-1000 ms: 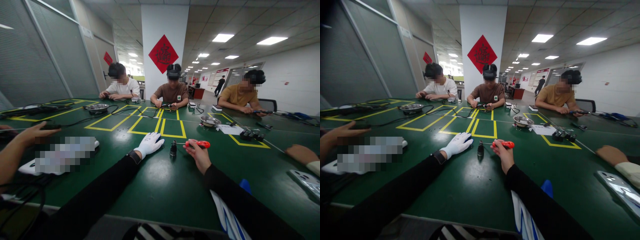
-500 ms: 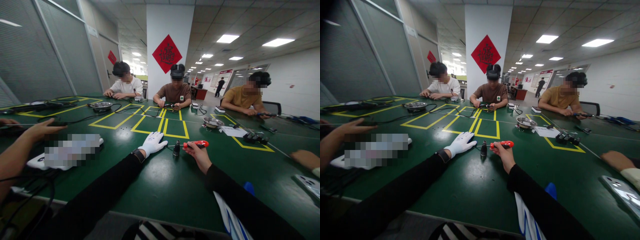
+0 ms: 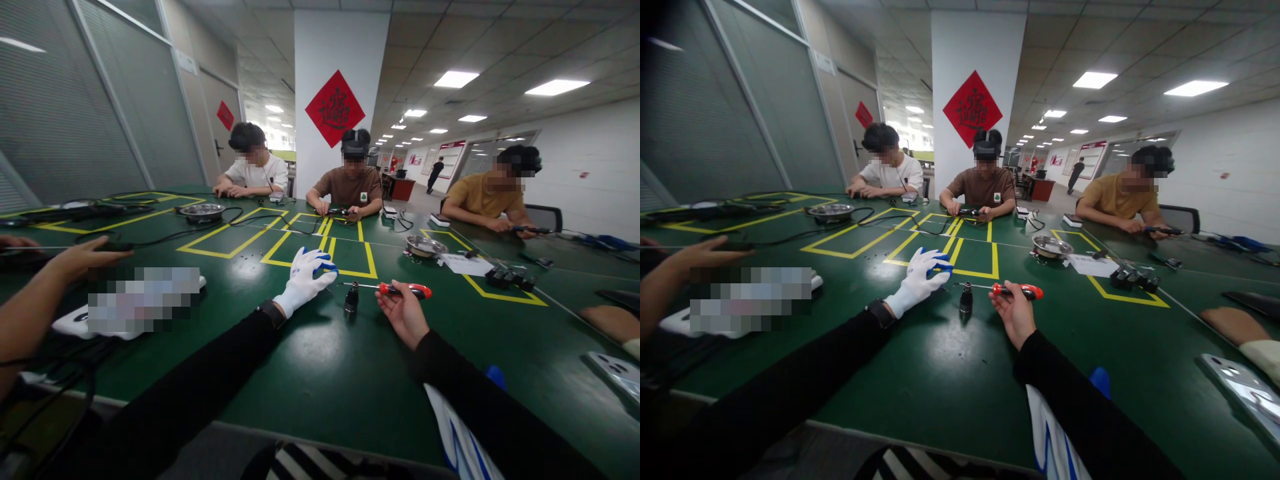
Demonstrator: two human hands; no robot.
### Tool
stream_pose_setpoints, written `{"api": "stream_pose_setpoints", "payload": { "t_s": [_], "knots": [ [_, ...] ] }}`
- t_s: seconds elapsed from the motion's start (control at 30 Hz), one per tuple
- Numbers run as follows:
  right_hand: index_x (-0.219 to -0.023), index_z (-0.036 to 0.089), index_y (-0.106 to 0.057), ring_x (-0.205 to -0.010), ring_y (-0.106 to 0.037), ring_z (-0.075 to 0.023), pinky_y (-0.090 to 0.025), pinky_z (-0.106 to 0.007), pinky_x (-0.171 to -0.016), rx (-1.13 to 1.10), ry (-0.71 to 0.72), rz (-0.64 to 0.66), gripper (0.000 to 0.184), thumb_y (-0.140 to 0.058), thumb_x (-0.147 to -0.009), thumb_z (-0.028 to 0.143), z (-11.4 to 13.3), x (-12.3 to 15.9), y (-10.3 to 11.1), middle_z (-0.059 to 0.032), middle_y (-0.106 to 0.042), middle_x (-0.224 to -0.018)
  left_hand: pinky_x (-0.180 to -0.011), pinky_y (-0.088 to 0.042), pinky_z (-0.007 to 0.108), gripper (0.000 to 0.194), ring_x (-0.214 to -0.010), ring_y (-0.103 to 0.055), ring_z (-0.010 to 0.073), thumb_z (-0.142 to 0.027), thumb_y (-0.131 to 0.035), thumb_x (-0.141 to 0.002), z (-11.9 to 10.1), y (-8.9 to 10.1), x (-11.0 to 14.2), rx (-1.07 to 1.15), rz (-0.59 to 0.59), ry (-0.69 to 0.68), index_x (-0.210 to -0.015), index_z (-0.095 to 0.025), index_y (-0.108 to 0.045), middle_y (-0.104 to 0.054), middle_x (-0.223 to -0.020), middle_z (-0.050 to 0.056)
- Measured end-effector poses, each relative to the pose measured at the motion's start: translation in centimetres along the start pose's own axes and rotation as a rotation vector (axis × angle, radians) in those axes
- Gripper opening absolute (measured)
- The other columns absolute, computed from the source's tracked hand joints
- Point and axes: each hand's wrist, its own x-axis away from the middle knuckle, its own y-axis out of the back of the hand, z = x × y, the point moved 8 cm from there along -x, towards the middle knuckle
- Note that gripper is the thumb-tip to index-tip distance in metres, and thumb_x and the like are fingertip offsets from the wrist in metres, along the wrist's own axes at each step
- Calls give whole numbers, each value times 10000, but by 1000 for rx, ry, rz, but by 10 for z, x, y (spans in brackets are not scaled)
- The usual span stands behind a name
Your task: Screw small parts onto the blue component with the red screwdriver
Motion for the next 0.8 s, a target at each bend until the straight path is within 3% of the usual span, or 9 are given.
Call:
{"api": "stream_pose_setpoints", "payload": {
  "t_s": [0.17, 0.4, 0.5, 0.57, 0.67, 0.73, 0.8],
  "knots": [
    [-800, 215, -544, -659, -686, -158, -549, -268, -615, -4, -5, -5, 167, -666, -723, 299, 0, -2, 2, 4, -700, -730, -1181, -76, 495, 422, -1291, -416, 254, -538, -721, -651, -9, -15, 3, 5, 118, -106, -994, -293, -698, -595, -1256, 2],
    [-794, 206, -556, -667, -672, -152, -536, -263, -641, -37, -5, 61, 179, -687, -714, 299, -2, 3, -9, -2, -694, -748, -1178, -91, 490, 157, -1252, -453, 222, -426, -648, -772, -13, -15, 1, 11, 106, -141, -840, -312, -732, -650, -1156, -34],
    [-843, 219, -554, -726, -675, -158, -530, -298, -722, 12, 123, 102, 169, -646, -756, 332, 12, 9, -15, -7, -688, -836, -1173, -135, 481, 167, -1179, -511, 204, -397, -605, -813, -11, -11, 1, 33, 81, -91, -840, -292, -733, -675, -1093, -24],
    [-871, 232, -561, -828, -670, -175, -508, -347, -823, 176, 361, 136, 134, -620, -776, 306, 34, 15, -20, -18, -671, -957, -1166, -174, 474, 201, -1118, -551, 186, -374, -551, -855, -8, -9, 2, 60, 66, -28, -857, -284, -730, -687, -1058, -22],
    [-822, 209, -600, -1007, -604, -216, -429, -403, -954, 693, 748, 294, 94, -610, -740, 165, 54, 29, -42, -57, -615, -1070, -1160, -203, 469, 258, -1104, -564, 178, -342, -476, -902, -4, -1, 5, 83, -32, 92, -893, -270, -724, -687, -1069, -11],
    [-785, 193, -609, -1056, -559, -232, -416, -406, -949, 1042, 837, 472, 160, -559, -709, 62, 42, 33, -56, -78, -585, -1074, -1162, -203, 465, 260, -1125, -555, 181, -341, -473, -907, -5, 8, 9, 88, -144, 150, -920, -258, -719, -674, -1106, 1],
    [-776, 185, -601, -1040, -553, -217, -432, -375, -906, 1247, 841, 580, 225, -499, -698, 1, 27, 31, -59, -82, -570, -1071, -1164, -206, 463, 236, -1124, -559, 183, -362, -507, -892, -12, 14, 12, 109, -220, 152, -920, -258, -717, -668, -1116, 3]
  ]
}}
